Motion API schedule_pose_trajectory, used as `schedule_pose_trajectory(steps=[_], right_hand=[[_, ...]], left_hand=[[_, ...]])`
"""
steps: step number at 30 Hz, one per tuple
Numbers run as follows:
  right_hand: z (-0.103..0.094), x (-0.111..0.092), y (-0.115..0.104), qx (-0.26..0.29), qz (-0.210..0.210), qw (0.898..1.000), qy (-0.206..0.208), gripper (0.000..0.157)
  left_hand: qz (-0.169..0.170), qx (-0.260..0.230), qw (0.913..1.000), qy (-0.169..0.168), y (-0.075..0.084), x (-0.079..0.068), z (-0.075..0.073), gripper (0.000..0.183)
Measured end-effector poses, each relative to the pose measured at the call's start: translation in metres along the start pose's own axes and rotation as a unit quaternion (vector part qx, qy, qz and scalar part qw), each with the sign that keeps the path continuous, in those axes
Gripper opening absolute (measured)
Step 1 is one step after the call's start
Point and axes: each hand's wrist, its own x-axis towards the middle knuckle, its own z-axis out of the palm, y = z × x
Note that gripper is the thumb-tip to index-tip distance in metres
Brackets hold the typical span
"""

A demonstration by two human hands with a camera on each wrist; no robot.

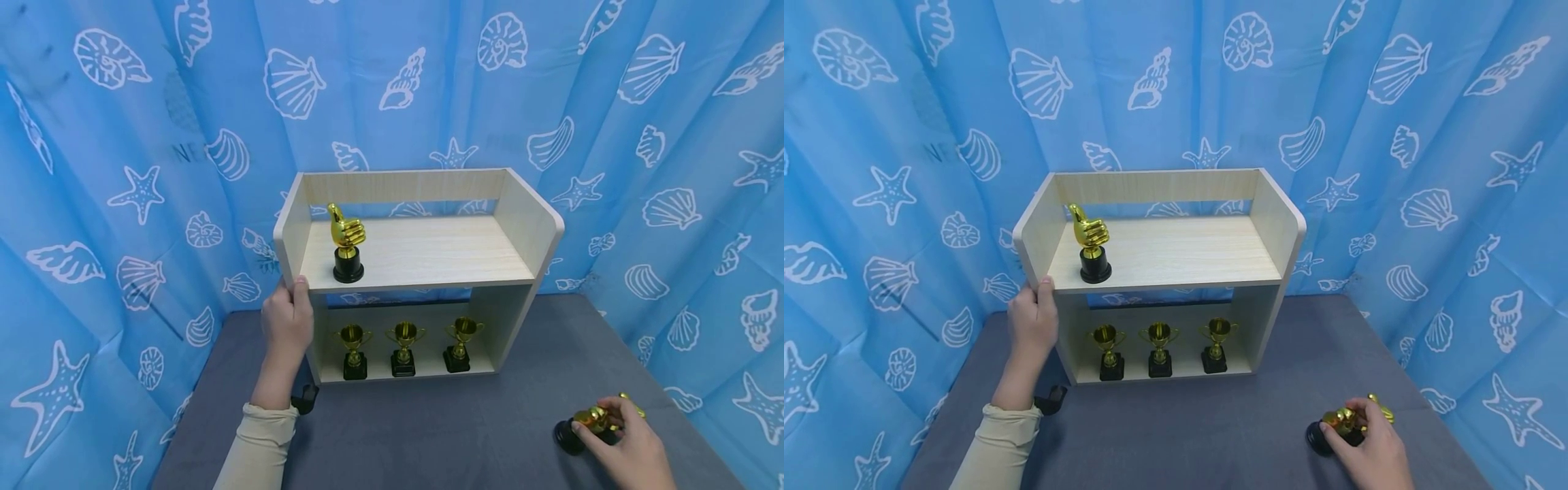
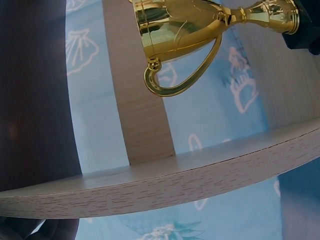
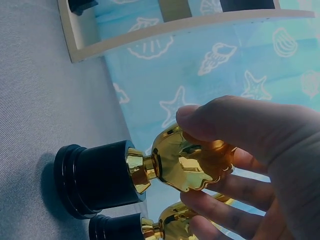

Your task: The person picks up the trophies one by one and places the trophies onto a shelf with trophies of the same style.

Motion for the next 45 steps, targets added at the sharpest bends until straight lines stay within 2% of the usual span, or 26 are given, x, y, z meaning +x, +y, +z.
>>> schedule_pose_trajectory(steps=[7,16,19,27,34,40,45], right_hand=[[-0.001,-0.001,-0.003,-0.002,-0.010,1.000,0.000,0.059],[-0.001,0.006,-0.005,0.007,0.004,0.999,-0.053,0.070],[0.004,0.008,-0.005,0.008,0.003,0.999,-0.051,0.072],[0.004,0.005,-0.019,0.009,-0.032,0.999,-0.025,0.062],[0.007,0.004,-0.025,0.009,-0.043,0.999,-0.022,0.061],[0.008,0.005,-0.027,0.006,-0.059,0.998,0.016,0.059],[0.008,0.005,-0.030,0.010,-0.059,0.998,0.031,0.057]], left_hand=[[0.000,-0.003,1.0000,-0.001,0.001,0.000,0.000,0.047],[-0.001,0.002,1.0000,0.000,0.001,0.000,-0.001,0.048],[-0.002,0.002,1.0000,-0.001,0.001,0.000,-0.002,0.049],[0.001,0.004,1.0000,-0.002,0.002,0.000,-0.003,0.047],[-0.007,0.004,1.0000,-0.006,0.001,-0.001,-0.002,0.049],[-0.006,0.003,1.0000,-0.003,0.002,-0.001,-0.002,0.049],[-0.001,0.000,1.0000,-0.002,0.001,-0.001,-0.001,0.048]])
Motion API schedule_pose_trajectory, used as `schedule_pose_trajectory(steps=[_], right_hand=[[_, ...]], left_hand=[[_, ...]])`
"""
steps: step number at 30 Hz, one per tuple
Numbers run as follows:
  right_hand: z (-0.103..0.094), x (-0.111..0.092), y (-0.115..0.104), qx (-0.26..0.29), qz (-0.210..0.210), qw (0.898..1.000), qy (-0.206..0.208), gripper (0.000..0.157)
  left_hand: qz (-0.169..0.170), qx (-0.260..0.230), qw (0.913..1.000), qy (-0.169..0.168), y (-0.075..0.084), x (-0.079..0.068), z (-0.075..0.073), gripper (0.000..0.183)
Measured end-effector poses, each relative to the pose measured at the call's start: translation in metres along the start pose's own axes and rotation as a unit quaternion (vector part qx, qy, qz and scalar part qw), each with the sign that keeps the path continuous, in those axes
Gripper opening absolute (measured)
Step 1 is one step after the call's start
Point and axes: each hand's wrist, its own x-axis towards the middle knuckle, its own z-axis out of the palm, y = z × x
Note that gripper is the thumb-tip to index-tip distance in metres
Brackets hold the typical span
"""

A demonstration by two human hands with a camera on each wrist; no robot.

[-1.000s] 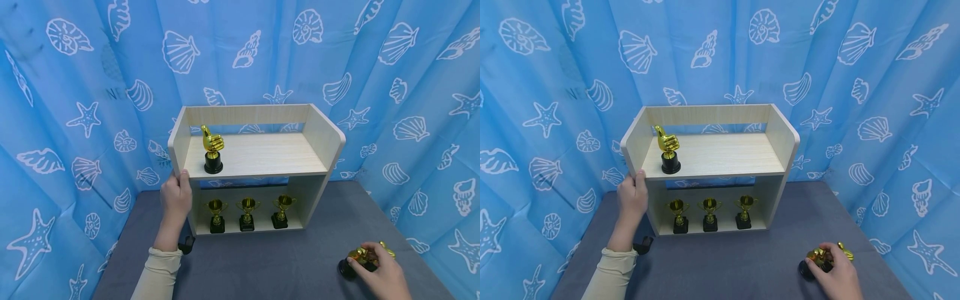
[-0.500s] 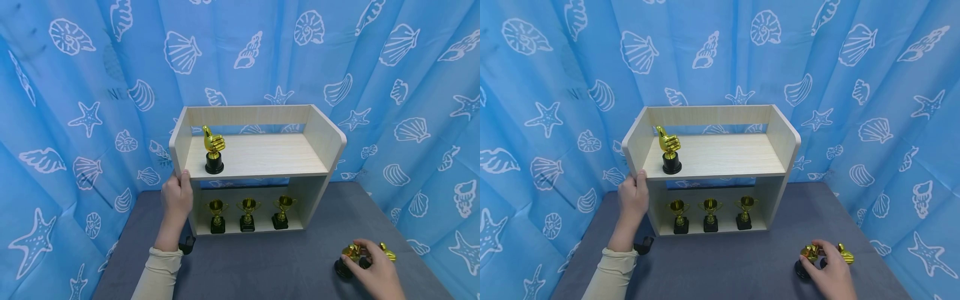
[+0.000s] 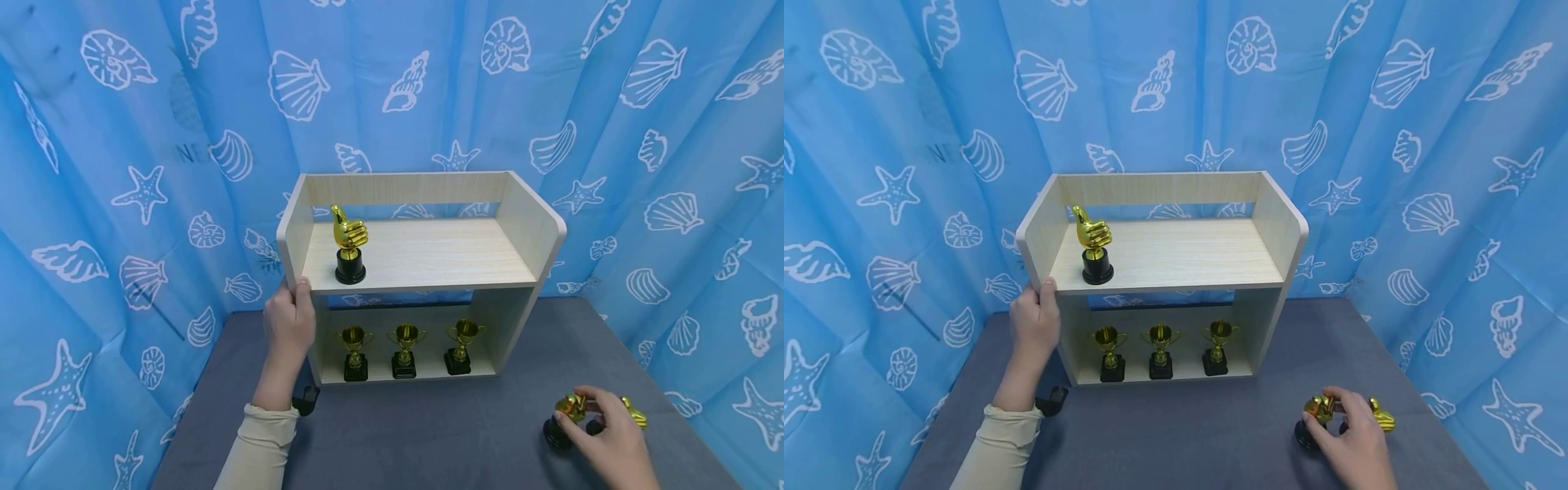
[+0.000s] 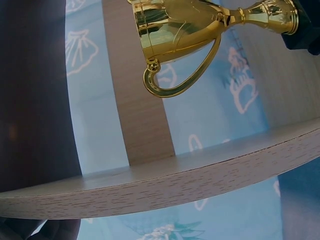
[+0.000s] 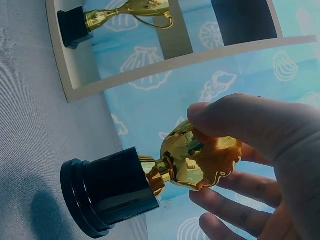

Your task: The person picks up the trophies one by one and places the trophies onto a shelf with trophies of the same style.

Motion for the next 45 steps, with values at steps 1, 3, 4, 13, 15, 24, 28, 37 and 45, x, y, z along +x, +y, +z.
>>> schedule_pose_trajectory(steps=[1,3,4,13,15,24,28,37,45], right_hand=[[0.000,0.000,-0.001,0.002,0.000,1.000,0.003,0.057],[-0.001,-0.001,-0.002,0.005,-0.003,1.000,0.009,0.056],[-0.001,-0.001,-0.003,0.007,-0.004,1.000,0.012,0.056],[0.000,0.000,-0.009,0.006,-0.014,0.999,0.045,0.052],[0.000,0.000,-0.010,0.006,-0.013,0.999,0.051,0.053],[-0.001,0.002,-0.017,0.017,-0.021,0.996,0.080,0.053],[-0.001,0.002,-0.020,0.019,-0.024,0.995,0.096,0.050],[-0.003,0.003,-0.026,0.022,-0.041,0.991,0.126,0.048],[-0.002,0.004,-0.031,0.040,-0.050,0.987,0.150,0.047]], left_hand=[[0.001,-0.001,1.0000,0.000,0.000,0.000,0.000,0.048],[0.001,-0.001,1.0000,0.000,0.000,0.000,0.000,0.048],[0.001,0.000,1.0000,0.000,0.000,0.000,0.000,0.049],[0.004,0.006,1.0000,0.006,-0.001,0.000,0.001,0.049],[0.004,0.007,1.0000,0.006,-0.001,0.000,0.001,0.050],[0.003,0.006,1.0000,0.004,0.000,0.001,0.002,0.049],[0.005,0.005,0.9999,0.008,-0.001,0.001,0.002,0.049],[0.008,0.000,0.9999,0.009,-0.002,0.000,0.002,0.049],[0.001,0.000,1.0000,0.004,-0.001,0.000,0.001,0.049]])
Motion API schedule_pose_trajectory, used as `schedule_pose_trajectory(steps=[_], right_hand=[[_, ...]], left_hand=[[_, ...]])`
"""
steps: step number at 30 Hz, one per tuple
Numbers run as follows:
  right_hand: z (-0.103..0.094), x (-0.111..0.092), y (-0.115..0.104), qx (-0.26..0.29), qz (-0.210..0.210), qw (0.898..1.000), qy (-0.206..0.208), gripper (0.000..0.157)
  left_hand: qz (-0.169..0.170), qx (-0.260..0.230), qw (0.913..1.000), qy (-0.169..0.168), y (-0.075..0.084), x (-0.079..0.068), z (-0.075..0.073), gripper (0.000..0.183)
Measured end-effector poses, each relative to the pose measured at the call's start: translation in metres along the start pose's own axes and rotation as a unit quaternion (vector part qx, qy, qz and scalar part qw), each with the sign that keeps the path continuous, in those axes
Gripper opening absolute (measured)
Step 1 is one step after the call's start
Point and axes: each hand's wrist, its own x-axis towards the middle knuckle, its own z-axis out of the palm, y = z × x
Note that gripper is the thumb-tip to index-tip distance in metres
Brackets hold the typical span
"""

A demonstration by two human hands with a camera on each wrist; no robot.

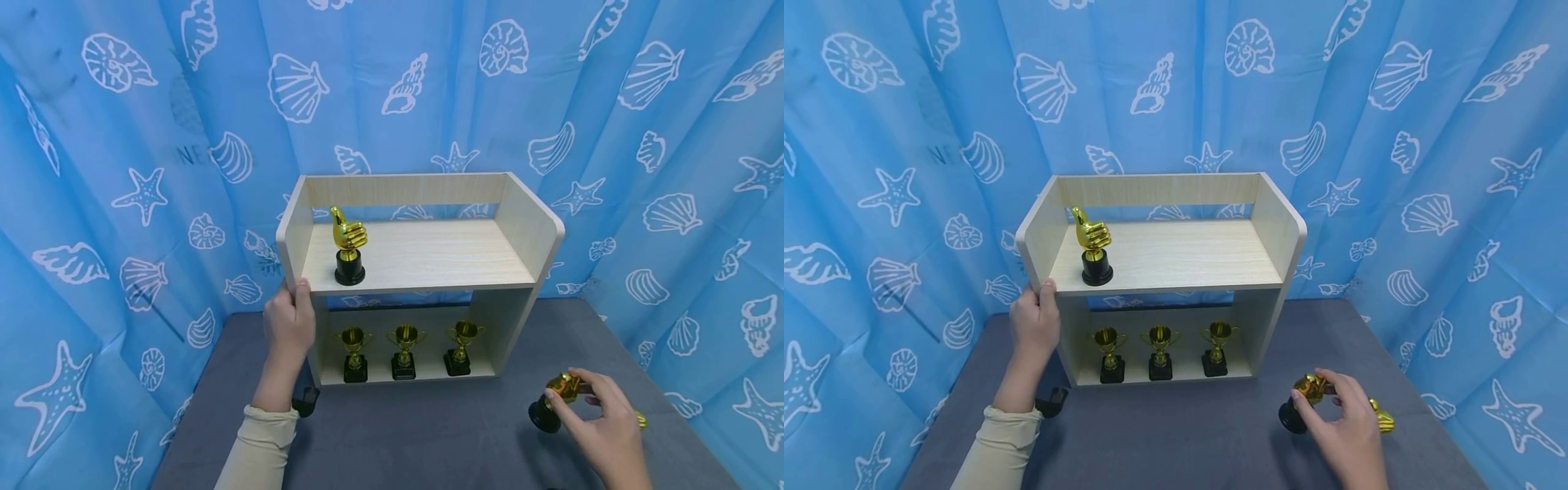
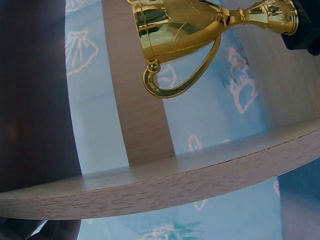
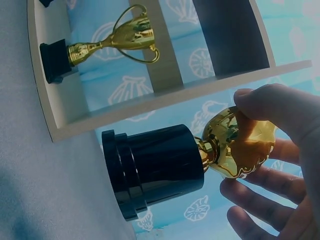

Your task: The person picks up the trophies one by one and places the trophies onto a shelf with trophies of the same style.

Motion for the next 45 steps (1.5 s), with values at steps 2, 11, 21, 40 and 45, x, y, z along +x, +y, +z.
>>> schedule_pose_trajectory(steps=[2,11,21,40,45], right_hand=[[0.000,0.001,-0.002,0.002,0.000,1.000,0.004,0.047],[0.001,0.002,-0.009,0.014,0.020,1.000,0.010,0.048],[0.004,0.005,-0.014,0.023,0.006,0.999,0.042,0.049],[0.006,0.008,-0.017,0.044,-0.015,0.997,0.061,0.050],[0.006,0.009,-0.019,0.047,-0.015,0.997,0.059,0.049]], left_hand=[[-0.001,0.000,1.0000,0.000,0.000,0.000,0.000,0.049],[0.000,-0.002,1.0000,0.002,0.000,0.000,-0.001,0.049],[-0.002,-0.001,1.0000,0.001,-0.001,0.000,-0.001,0.051],[-0.005,0.001,1.0000,0.004,-0.002,0.000,0.000,0.051],[-0.007,0.003,1.0000,0.002,-0.001,0.000,0.000,0.050]])
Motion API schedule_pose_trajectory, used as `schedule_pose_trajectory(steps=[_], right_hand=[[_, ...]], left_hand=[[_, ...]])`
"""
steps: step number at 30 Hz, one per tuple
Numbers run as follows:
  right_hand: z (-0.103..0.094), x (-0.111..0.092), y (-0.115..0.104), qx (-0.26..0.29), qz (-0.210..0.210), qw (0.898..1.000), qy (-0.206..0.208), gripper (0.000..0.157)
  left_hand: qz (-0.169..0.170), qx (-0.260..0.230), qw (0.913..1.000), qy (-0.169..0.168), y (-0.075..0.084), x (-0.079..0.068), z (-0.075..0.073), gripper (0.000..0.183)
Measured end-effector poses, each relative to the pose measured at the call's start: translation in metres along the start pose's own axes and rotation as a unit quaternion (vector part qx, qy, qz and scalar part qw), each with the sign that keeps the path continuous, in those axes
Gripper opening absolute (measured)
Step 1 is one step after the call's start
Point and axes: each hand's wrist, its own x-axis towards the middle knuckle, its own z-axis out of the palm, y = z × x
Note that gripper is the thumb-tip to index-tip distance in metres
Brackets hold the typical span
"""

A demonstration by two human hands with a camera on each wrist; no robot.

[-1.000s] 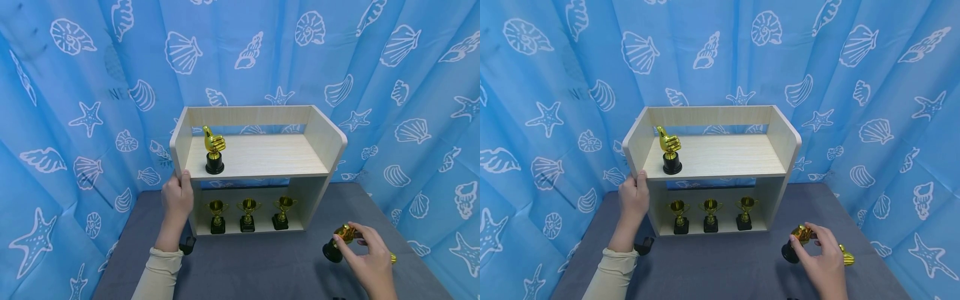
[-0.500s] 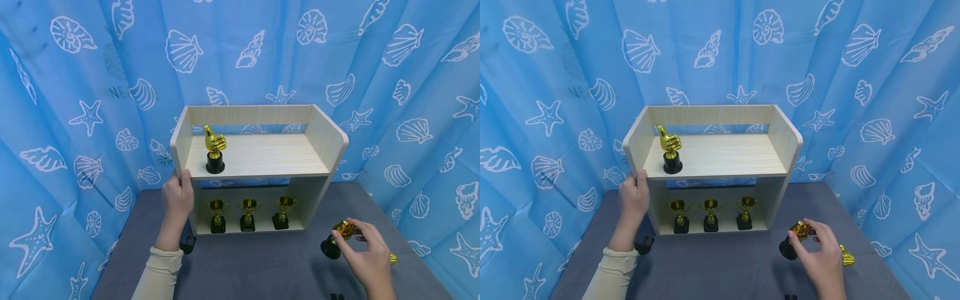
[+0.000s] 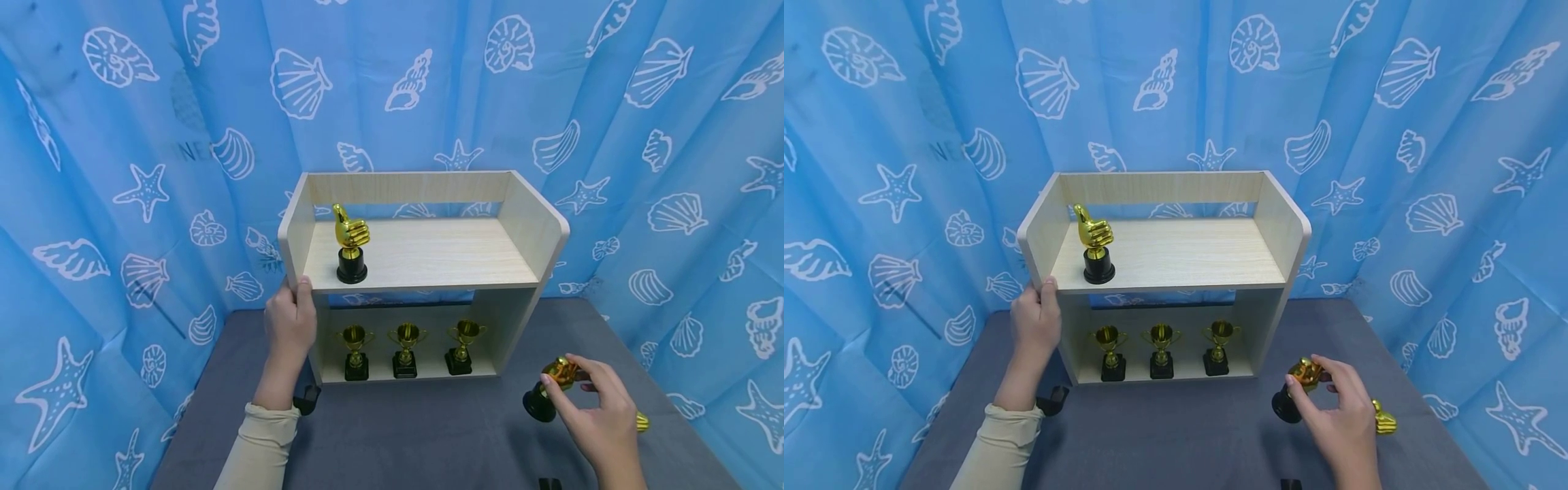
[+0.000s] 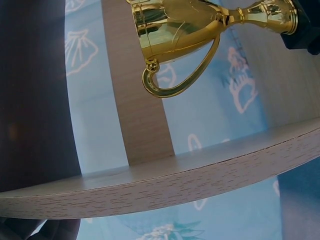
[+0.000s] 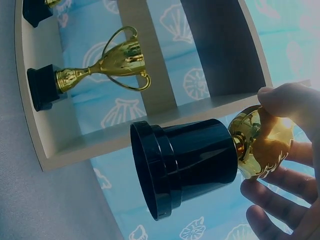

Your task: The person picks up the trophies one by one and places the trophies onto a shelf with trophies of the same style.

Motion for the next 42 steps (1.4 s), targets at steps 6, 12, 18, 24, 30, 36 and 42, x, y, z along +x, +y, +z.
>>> schedule_pose_trajectory(steps=[6,12,18,24,30,36,42], right_hand=[[-0.0008,-0.0006,-0.0002,0.001,-0.003,1.000,0.001,0.049],[-0.0013,0.0008,0.0001,0.000,-0.009,1.000,0.007,0.049],[-0.0014,0.0006,-0.0004,-0.002,-0.012,1.000,0.007,0.049],[-0.0023,0.0001,-0.0013,0.000,-0.011,1.000,0.007,0.048],[-0.0025,-0.0011,-0.0006,-0.001,-0.007,1.000,0.008,0.048],[-0.0034,-0.0015,0.0023,0.003,-0.007,1.000,0.013,0.049],[-0.0049,-0.0009,0.0024,-0.001,0.003,1.000,0.010,0.049]], left_hand=[[0.001,0.000,1.0000,0.000,0.0012,-0.0002,-0.0004,0.050],[0.003,-0.001,1.0000,0.001,0.0016,0.0005,-0.0005,0.050],[0.007,0.001,1.0000,0.001,0.0020,0.0012,-0.0003,0.048],[0.006,0.000,1.0000,0.002,0.0006,0.0007,0.0004,0.049],[0.007,-0.003,1.0000,0.000,0.0000,0.0006,-0.0002,0.047],[-0.002,-0.005,1.0000,-0.006,0.0020,0.0001,-0.0021,0.046],[-0.006,-0.005,1.0000,-0.003,0.0041,0.0012,-0.0024,0.043]])
